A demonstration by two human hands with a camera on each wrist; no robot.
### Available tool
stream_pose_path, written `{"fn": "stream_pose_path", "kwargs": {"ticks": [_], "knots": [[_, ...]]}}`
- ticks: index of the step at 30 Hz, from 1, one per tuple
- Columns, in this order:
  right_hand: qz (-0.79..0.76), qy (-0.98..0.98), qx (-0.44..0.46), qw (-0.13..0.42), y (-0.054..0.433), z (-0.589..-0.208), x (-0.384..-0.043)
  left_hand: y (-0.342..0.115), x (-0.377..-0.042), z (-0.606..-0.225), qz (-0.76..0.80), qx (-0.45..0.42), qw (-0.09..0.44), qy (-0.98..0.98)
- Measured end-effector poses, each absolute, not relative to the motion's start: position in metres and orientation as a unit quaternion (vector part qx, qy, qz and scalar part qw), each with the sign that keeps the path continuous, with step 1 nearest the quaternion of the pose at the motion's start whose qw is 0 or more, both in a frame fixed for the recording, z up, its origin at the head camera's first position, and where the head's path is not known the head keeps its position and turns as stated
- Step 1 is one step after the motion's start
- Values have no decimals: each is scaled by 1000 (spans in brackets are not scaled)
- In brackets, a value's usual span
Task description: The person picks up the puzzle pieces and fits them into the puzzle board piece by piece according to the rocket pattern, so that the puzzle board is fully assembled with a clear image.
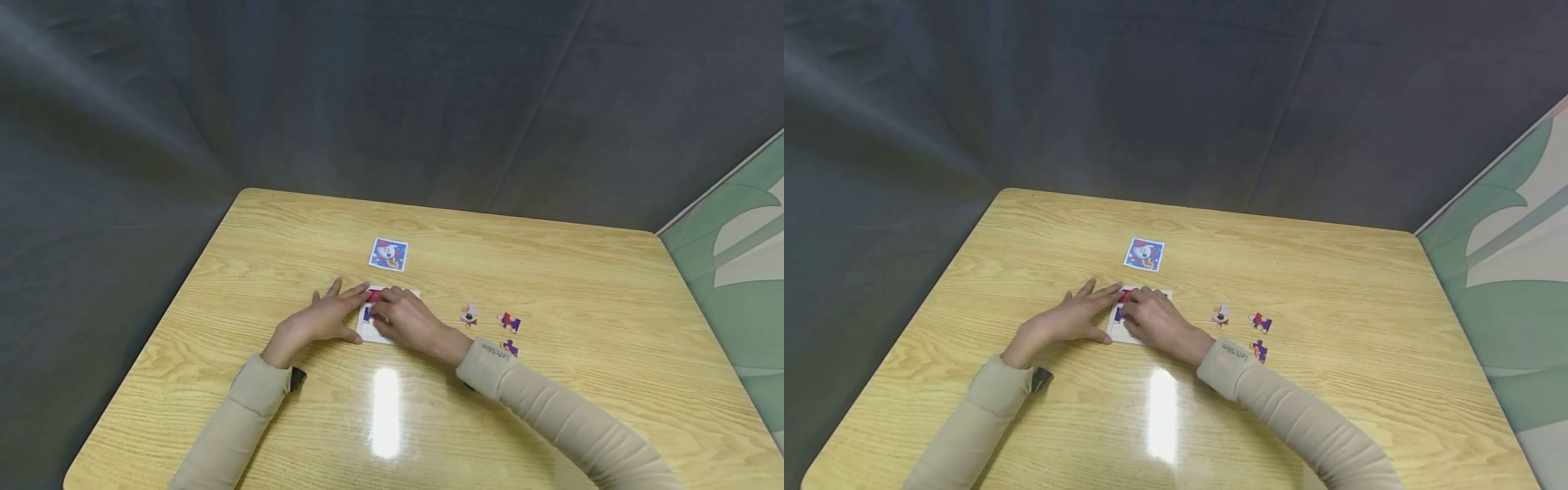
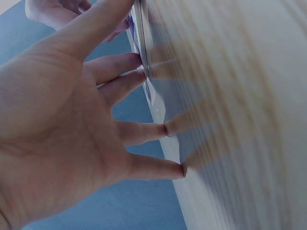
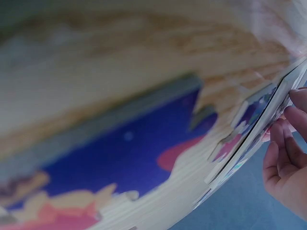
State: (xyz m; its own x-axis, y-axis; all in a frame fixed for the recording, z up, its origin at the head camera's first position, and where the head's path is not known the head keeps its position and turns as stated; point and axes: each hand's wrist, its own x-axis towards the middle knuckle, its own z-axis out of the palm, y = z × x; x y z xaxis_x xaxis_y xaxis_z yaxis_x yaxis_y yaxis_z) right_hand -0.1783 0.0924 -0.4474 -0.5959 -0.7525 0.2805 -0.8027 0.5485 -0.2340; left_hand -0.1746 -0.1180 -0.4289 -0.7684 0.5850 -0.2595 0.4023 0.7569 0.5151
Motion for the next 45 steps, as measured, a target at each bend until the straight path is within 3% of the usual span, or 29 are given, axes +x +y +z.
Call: {"fn": "stream_pose_path", "kwargs": {"ticks": [14, 45], "knots": [[149, -884, 431, 100, 91, -448, -178, -118, -174, -428, 221, 273, 206, 913], [152, -892, 416, 86, 102, -444, -174, -118, -174, -427, 215, 269, 206, 916]]}}
